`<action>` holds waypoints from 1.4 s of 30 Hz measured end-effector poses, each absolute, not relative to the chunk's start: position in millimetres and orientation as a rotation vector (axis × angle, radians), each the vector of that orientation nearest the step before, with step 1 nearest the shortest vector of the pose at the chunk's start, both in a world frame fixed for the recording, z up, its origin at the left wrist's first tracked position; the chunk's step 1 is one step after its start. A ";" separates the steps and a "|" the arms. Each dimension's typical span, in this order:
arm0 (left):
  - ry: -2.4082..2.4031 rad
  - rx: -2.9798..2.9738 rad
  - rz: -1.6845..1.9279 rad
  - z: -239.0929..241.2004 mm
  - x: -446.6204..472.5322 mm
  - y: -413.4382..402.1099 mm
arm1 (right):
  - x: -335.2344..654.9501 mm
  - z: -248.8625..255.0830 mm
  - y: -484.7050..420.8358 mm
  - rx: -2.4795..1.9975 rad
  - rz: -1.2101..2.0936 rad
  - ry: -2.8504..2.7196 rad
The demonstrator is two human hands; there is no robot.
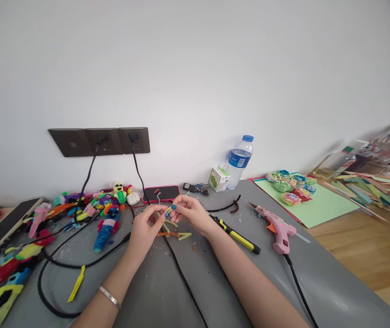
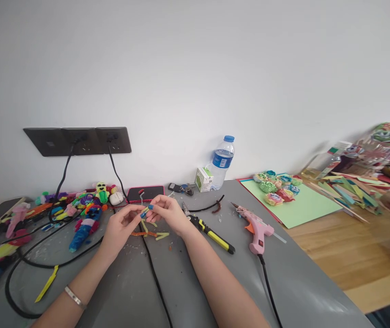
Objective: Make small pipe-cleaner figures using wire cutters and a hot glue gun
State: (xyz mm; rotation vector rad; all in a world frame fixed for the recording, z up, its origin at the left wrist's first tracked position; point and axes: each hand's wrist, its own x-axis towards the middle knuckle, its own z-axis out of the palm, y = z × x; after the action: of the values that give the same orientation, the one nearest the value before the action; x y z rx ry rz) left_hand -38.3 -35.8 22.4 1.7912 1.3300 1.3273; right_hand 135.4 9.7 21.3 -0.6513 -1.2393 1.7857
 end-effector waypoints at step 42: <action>1.236 1.268 1.433 16.6 -31.9 -35.7 | 132.2 18.4 7.0 -0.704 1.714 -1.508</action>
State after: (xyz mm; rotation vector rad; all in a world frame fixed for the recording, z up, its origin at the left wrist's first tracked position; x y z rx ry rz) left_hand -31.9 -35.7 16.6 1.2678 1.2357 1.4328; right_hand 132.2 7.0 18.4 -0.7045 -1.5084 1.7137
